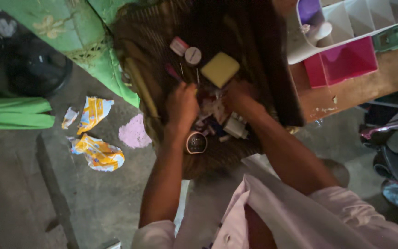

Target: The person sorts small personal items from a cluttered basket into a compartmentalized organizer and a green plastic basket. They handle bottles, jars, a digital clock, and other small objects, placing them into designated sections.

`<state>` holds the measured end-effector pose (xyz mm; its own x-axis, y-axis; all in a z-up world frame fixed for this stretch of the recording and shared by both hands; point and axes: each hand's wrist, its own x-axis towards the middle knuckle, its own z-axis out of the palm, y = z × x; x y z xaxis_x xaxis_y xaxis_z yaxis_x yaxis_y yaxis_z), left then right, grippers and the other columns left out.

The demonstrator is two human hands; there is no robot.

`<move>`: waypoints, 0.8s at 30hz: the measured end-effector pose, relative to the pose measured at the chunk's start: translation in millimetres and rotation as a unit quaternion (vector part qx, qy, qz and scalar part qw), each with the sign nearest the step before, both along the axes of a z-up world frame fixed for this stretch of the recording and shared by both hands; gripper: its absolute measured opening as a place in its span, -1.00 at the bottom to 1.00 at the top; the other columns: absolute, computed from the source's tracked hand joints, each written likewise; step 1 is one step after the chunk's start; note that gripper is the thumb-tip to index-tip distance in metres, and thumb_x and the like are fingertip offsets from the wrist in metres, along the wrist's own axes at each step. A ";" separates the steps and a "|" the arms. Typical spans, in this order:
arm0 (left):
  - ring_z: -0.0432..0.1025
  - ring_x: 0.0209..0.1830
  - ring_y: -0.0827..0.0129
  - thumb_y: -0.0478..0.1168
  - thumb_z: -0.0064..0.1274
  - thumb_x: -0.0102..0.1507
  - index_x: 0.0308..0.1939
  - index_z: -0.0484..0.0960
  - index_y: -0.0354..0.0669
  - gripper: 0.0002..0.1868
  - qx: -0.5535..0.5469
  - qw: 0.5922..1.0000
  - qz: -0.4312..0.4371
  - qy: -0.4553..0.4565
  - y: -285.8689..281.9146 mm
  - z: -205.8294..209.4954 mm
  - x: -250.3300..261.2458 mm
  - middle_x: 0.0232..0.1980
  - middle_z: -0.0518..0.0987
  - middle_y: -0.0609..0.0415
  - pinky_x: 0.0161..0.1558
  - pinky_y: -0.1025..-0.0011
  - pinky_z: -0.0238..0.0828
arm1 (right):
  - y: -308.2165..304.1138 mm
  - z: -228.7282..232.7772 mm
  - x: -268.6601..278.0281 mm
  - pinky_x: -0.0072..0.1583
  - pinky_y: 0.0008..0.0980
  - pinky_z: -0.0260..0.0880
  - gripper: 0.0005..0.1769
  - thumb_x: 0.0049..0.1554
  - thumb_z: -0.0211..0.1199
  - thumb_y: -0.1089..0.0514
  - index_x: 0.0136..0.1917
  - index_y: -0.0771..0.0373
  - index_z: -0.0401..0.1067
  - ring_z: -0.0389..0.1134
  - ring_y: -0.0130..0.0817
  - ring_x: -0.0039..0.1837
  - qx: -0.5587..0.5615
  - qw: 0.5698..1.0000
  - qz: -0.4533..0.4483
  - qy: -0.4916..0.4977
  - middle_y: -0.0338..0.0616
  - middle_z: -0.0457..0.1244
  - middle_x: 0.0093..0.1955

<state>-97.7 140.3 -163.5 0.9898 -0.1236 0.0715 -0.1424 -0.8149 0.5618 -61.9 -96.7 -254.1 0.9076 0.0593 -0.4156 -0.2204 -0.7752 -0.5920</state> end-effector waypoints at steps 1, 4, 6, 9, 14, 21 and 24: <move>0.46 0.00 -0.15 -0.34 0.05 0.22 -0.07 0.66 -0.18 -0.78 0.025 0.999 -0.007 -0.022 2.3 5.5 1.8 -0.06 0.58 -0.15 0.01 -0.04 0.41 | -2.2 -9.0 4.0 -0.11 0.04 0.40 -0.57 0.12 0.18 0.12 0.23 0.33 0.40 0.38 0.09 -0.12 0.026 0.999 -0.028 0.019 0.23 0.34 -0.12; 0.46 0.04 -0.11 -0.25 0.17 0.18 -0.05 0.68 -0.15 -0.75 0.038 0.999 -0.029 -0.026 6.0 23.1 -0.9 -0.04 0.57 -0.12 0.02 -0.02 0.40 | -5.5 -35.8 10.2 -0.16 0.01 0.37 -0.59 0.16 0.14 0.07 0.22 0.29 0.41 0.35 0.03 -0.18 0.135 0.979 -0.122 0.095 0.18 0.33 -0.17; 0.44 0.07 -0.10 -0.19 0.23 0.17 -0.01 0.68 -0.16 -0.68 0.013 0.999 -0.037 -0.028 1.2 31.7 -1.7 0.00 0.56 -0.13 0.04 0.00 0.39 | -7.4 -51.5 13.5 -0.20 -0.01 0.35 -0.61 0.19 0.11 0.04 0.22 0.27 0.42 0.34 -0.01 -0.22 0.209 0.949 -0.187 0.143 0.14 0.32 -0.19; 0.42 0.12 -0.08 -0.15 0.26 0.15 0.05 0.66 -0.19 -0.59 -0.029 0.998 -0.038 -0.044 -8.0 38.7 -2.4 0.08 0.54 -0.13 0.10 0.05 0.37 | -4.4 -63.1 14.6 -0.26 -0.04 0.33 -0.62 0.23 0.07 0.00 0.21 0.24 0.43 0.31 -0.07 -0.28 0.300 0.893 -0.265 0.204 0.09 0.30 -0.24; 0.44 0.15 -0.04 -0.17 0.25 0.18 0.03 0.66 -0.18 -0.64 -0.079 0.995 -0.022 -0.049 -14.9 42.0 -1.6 0.12 0.57 -0.06 0.16 0.09 0.39 | 10.6 -13.9 2.3 -0.28 -0.06 0.33 -0.61 0.28 0.07 -0.02 0.21 0.24 0.48 0.31 -0.13 -0.32 0.303 0.876 -0.326 0.186 0.03 0.33 -0.25; 0.62 -0.05 0.19 -0.30 0.10 0.29 0.13 0.65 -0.18 -0.69 -0.258 0.963 -0.075 0.019 -7.7 57.5 -3.6 0.01 0.67 -0.02 -0.02 0.29 0.56 | 9.8 141.6 -41.2 -0.09 -0.33 0.44 -0.63 0.20 0.28 0.13 0.26 0.23 0.54 0.41 -0.37 -0.15 0.136 0.985 -0.068 -0.083 -0.07 0.42 -0.09; 0.66 -0.10 0.35 -0.30 0.09 0.27 0.16 0.64 -0.14 -0.64 -0.330 0.935 -0.087 0.095 -9.7 75.0 -8.9 0.00 0.69 0.02 -0.08 0.40 0.60 | 11.6 176.3 -42.2 -0.05 -0.37 0.45 -0.65 0.25 0.27 0.15 0.26 0.33 0.53 0.37 -0.42 -0.09 0.314 0.945 -0.087 -0.031 -0.11 0.39 -0.04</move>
